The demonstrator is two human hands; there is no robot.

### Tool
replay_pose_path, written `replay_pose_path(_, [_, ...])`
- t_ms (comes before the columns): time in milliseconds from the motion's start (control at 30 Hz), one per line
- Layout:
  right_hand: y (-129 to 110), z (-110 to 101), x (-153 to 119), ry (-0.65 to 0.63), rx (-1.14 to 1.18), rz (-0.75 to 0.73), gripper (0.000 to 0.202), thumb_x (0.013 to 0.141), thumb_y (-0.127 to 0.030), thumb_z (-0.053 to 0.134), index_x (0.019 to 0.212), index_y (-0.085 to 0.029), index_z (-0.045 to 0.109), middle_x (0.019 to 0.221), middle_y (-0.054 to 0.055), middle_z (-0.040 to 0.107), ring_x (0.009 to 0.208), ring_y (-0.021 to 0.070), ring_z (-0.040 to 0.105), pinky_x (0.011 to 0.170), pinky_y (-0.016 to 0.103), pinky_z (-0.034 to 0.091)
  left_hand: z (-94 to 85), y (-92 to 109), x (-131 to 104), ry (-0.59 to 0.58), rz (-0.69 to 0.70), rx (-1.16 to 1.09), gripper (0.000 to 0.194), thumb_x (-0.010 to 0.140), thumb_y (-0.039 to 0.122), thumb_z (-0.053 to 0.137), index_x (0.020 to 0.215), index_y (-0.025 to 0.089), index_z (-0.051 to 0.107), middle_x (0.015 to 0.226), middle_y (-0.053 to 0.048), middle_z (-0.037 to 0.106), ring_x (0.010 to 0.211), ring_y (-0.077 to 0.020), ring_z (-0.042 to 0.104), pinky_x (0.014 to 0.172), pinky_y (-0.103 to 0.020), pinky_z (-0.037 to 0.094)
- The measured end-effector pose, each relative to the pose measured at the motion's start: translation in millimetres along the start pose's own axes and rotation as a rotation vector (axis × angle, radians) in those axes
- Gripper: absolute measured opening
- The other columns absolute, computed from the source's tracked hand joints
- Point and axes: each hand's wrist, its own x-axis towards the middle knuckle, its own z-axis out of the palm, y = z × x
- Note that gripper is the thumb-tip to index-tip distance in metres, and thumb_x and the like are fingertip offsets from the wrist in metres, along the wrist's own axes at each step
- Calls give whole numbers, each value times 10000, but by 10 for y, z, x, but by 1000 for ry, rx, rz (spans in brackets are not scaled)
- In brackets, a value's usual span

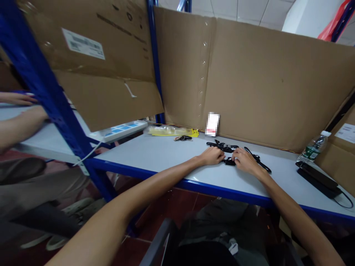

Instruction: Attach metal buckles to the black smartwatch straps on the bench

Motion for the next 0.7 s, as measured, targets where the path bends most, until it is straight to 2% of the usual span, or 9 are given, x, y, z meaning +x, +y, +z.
replay_pose_path(133, [-35,-10,7,-28,20,-57,383,862,15,530,1051,-207,778,1152,96,684,1098,234,584,942,351,443,10,-8,2,8,-12,-30,345,978,289,515,734,172,729,752,-120,735,676,-227,647,617,-325,327])
replay_pose_path(267, [-26,-6,6,-22,-20,-58,343,885,1,508,956,-187,786,1099,108,680,1055,235,576,908,345,440,9,-5,-4,4,-28,-28,365,987,313,512,735,171,734,745,-127,731,675,-232,647,615,-327,327])
replay_pose_path(400, [31,28,4,3,-27,-76,421,864,17,507,1066,-215,793,1141,104,663,1067,232,557,915,346,432,14,-10,-7,-4,-35,-15,376,994,329,499,774,172,761,774,-132,743,696,-232,656,640,-322,353])
replay_pose_path(467, [45,37,8,-11,-8,-103,417,865,22,499,1008,-228,802,1146,94,657,1069,228,559,915,343,431,20,-17,-6,-7,-40,-2,389,1001,338,485,803,171,775,798,-138,752,711,-235,662,646,-321,358])
replay_pose_path(567, [27,23,13,-6,-46,-61,345,888,-9,510,925,-193,799,1132,119,657,1063,246,559,903,356,434,32,-29,-1,-15,-33,14,417,1013,351,463,809,168,778,821,-147,761,719,-235,669,639,-323,351])
replay_pose_path(700, [-28,-9,12,-25,-24,-87,399,895,5,499,1052,-208,797,1172,113,661,1079,236,560,919,351,433,42,-41,-1,-16,-29,-3,401,1008,344,469,811,173,775,807,-140,759,703,-232,664,626,-326,338])
